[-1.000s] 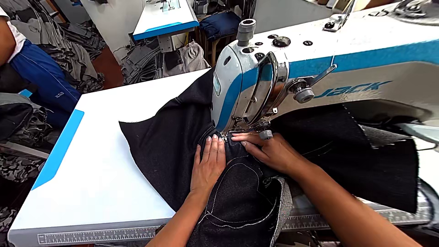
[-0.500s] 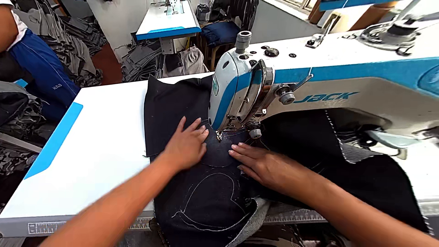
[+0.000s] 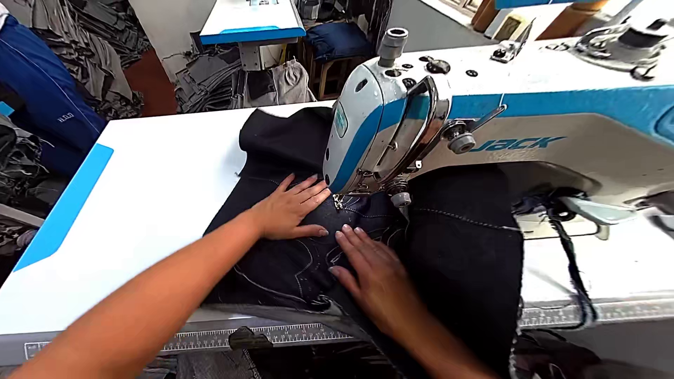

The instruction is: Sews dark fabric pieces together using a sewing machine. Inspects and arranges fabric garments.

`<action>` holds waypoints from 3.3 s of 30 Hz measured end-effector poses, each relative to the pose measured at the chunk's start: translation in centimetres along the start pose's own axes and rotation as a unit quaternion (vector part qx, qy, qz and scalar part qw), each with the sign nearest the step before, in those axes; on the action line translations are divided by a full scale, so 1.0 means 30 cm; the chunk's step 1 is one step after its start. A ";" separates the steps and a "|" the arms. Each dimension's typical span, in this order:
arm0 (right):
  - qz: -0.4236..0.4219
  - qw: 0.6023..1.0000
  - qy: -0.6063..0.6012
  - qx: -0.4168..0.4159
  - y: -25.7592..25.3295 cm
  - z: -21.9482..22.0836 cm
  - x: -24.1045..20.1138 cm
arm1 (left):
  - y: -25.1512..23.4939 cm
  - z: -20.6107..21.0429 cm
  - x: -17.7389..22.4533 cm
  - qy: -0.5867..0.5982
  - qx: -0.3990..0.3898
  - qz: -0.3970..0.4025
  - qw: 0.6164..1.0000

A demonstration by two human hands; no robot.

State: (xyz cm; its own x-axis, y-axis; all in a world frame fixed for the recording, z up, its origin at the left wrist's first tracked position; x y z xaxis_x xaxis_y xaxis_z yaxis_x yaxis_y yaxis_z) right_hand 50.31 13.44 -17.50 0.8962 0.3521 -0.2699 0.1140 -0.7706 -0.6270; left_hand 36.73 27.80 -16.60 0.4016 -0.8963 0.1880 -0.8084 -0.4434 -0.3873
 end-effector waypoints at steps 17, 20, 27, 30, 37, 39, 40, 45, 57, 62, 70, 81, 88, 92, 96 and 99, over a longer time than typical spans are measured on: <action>0.040 0.993 0.114 0.017 -0.005 0.030 -0.145 | -0.033 -0.009 -0.054 -0.001 -0.047 0.097 0.994; 0.041 0.992 0.120 0.018 -0.004 0.032 -0.147 | -0.032 -0.008 -0.054 -0.001 -0.046 0.097 0.994; 0.044 0.993 0.109 0.024 -0.007 0.028 -0.145 | -0.035 -0.013 -0.050 -0.009 -0.053 0.094 0.994; 0.046 0.994 0.100 0.020 -0.010 0.024 -0.139 | -0.035 -0.012 -0.050 -0.014 -0.056 0.085 0.995; 0.028 0.997 0.070 0.004 -0.029 0.017 -0.098 | -0.033 -0.012 -0.055 -0.031 -0.047 0.054 0.997; 0.011 0.998 0.061 -0.002 -0.037 0.014 -0.079 | -0.029 -0.011 -0.055 -0.040 -0.040 0.043 0.997; 0.002 0.998 0.056 -0.003 -0.041 0.011 -0.068 | -0.026 -0.011 -0.055 -0.042 -0.032 0.038 0.998; -0.037 0.999 0.033 -0.011 -0.060 0.003 -0.015 | -0.017 -0.009 -0.052 -0.050 -0.015 0.003 0.999; -0.197 0.978 -0.056 -0.032 -0.132 0.003 0.158 | 0.025 -0.005 -0.015 -0.090 -0.013 -0.178 0.980; -0.274 0.951 -0.122 -0.075 -0.191 0.002 0.246 | 0.043 0.000 0.029 -0.113 -0.002 -0.271 0.956; -0.022 0.997 -0.074 -0.007 -0.127 -0.117 -0.172 | -0.057 -0.124 -0.018 -0.062 -0.029 -0.145 0.987; -0.009 0.996 0.025 -0.082 -0.075 0.163 -0.217 | -0.049 -0.015 -0.102 0.007 -0.038 0.125 0.991; -0.099 0.992 -0.055 -0.058 -0.039 0.086 -0.101 | 0.028 -0.018 -0.015 -0.051 0.004 -0.070 0.996; -0.200 0.960 -0.176 -0.085 -0.049 0.006 0.070 | 0.094 -0.009 0.106 -0.101 0.007 -0.217 0.971; -0.278 0.920 -0.239 -0.139 -0.109 -0.014 0.206 | 0.109 -0.001 0.166 -0.121 -0.010 -0.283 0.951; -0.263 0.931 -0.212 -0.139 -0.151 -0.039 0.190 | 0.101 -0.014 0.171 -0.112 -0.058 -0.303 0.945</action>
State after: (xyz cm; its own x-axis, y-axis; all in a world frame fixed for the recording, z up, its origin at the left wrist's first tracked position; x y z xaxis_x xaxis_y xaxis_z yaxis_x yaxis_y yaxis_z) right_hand 55.42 18.33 -15.34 0.4409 0.8526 -0.2804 0.6490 -0.5187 -0.5566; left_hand 36.17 21.87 -16.42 0.8764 -0.4602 0.1421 -0.4371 -0.8838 -0.1666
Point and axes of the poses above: each hand's wrist, its own y-axis away from the middle knuckle, its own z-axis out of the palm, x = y × z, the point moved 6 cm from there along -y, towards the middle knuckle, and after that the axes turned 13 degrees about x, right-handed, at the moved point
